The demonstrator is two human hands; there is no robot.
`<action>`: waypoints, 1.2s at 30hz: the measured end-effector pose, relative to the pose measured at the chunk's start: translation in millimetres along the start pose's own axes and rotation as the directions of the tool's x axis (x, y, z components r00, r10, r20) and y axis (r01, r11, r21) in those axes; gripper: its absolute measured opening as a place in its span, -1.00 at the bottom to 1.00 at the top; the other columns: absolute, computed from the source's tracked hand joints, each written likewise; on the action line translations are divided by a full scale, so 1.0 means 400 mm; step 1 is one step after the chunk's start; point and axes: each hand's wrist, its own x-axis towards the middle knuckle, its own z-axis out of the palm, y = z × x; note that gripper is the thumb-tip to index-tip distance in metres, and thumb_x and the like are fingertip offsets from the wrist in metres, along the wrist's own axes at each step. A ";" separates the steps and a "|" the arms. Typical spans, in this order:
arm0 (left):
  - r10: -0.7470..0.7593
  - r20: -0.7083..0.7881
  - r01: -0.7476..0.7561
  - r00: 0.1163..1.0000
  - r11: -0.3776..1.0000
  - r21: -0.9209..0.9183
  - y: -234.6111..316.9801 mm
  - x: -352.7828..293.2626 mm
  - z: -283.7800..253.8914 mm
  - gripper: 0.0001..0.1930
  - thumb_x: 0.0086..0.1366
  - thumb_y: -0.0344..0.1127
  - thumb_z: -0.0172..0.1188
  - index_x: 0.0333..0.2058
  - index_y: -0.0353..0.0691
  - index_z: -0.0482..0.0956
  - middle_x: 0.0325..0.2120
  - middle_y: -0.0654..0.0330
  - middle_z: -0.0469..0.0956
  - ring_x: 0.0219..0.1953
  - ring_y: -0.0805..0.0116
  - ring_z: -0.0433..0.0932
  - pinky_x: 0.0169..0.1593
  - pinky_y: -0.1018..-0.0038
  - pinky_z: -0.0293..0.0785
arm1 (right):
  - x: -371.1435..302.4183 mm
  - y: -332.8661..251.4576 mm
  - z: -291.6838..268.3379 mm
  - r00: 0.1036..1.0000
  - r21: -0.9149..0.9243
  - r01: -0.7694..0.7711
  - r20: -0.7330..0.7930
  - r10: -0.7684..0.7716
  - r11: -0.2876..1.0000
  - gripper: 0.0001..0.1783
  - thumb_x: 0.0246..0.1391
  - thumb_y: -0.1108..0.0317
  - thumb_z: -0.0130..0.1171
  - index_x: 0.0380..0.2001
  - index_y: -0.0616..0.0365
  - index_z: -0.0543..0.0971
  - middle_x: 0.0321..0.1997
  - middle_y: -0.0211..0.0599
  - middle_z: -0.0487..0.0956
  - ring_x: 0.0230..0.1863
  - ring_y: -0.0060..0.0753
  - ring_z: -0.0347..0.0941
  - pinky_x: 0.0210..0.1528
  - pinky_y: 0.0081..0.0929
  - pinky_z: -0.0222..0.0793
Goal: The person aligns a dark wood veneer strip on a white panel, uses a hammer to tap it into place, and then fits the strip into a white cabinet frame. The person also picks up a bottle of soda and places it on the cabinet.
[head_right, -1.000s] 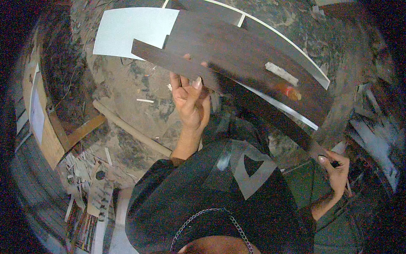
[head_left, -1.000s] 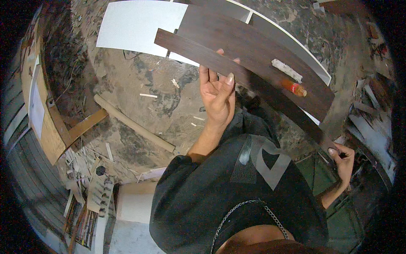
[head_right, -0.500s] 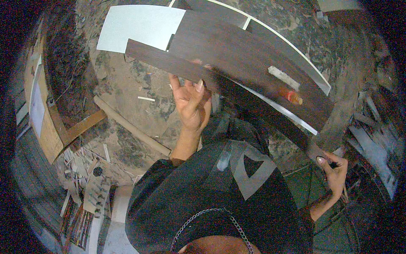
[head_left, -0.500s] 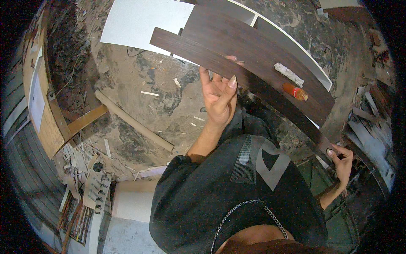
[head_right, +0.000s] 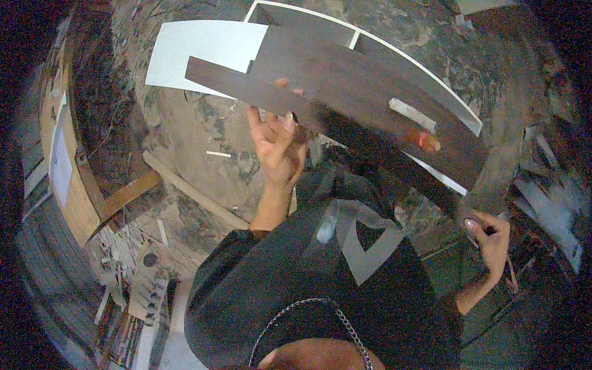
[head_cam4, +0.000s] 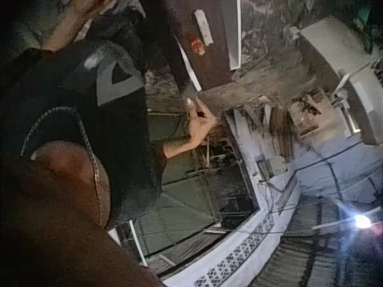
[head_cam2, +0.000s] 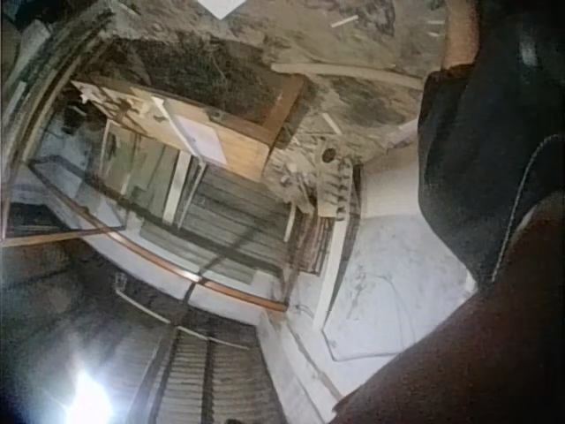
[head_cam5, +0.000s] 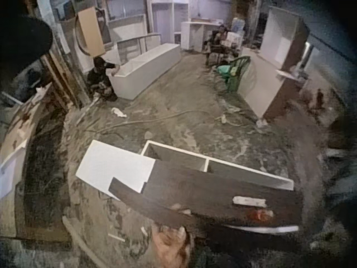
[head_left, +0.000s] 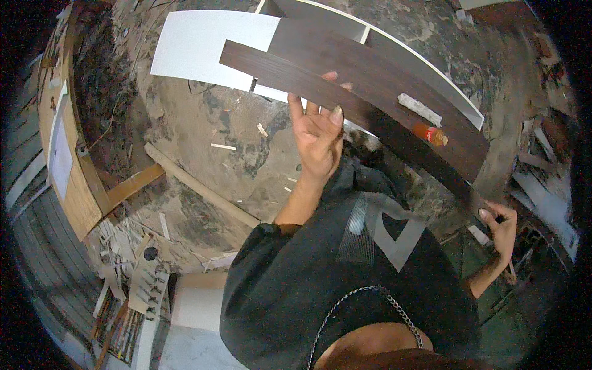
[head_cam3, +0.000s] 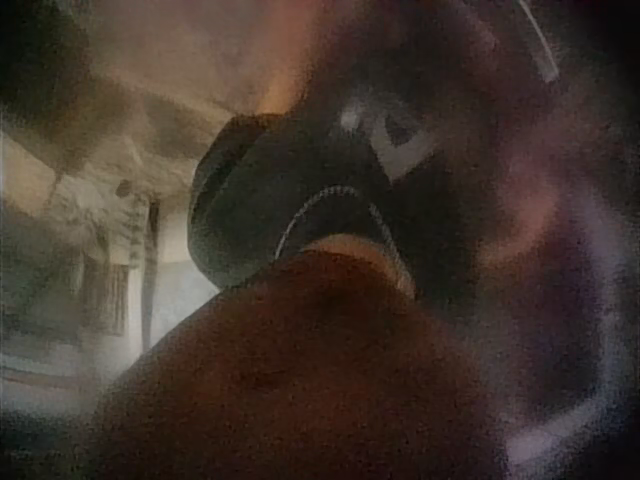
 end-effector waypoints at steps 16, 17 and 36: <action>0.063 0.138 -0.070 0.988 0.997 0.043 0.000 0.055 0.114 -0.38 0.31 -0.41 0.16 0.25 -0.09 0.06 0.19 -0.03 0.30 -0.14 0.55 0.49 -0.44 0.81 0.36 | -0.037 0.050 -0.008 0.983 0.137 0.162 -0.105 -0.148 0.977 -0.68 -0.11 0.40 0.37 -0.23 0.28 0.67 -0.33 -0.31 0.67 -0.32 -0.55 0.50 -0.18 -0.54 0.38; 0.062 0.148 -0.070 0.987 0.996 0.046 0.003 0.059 0.112 -0.40 0.31 -0.39 0.15 0.25 -0.10 0.07 0.18 -0.03 0.30 -0.21 0.59 0.48 -0.43 0.82 0.36 | -0.048 0.021 -0.010 0.985 0.196 0.163 -0.080 -0.149 0.967 -0.68 -0.10 0.43 0.35 -0.21 0.29 0.66 -0.35 -0.36 0.65 -0.33 -0.60 0.48 -0.21 -0.57 0.37; 0.190 0.115 -0.200 0.975 0.976 0.086 0.022 0.084 0.200 -0.45 0.37 -0.29 0.07 0.26 -0.20 0.10 0.17 0.00 0.30 -0.04 0.43 0.42 -0.17 0.70 0.41 | -0.118 0.066 -0.061 0.898 0.252 0.437 -0.165 -0.407 0.863 -0.48 -0.47 0.49 0.48 -0.23 0.22 0.66 -0.33 -0.33 0.63 -0.32 -0.52 0.48 -0.24 -0.51 0.40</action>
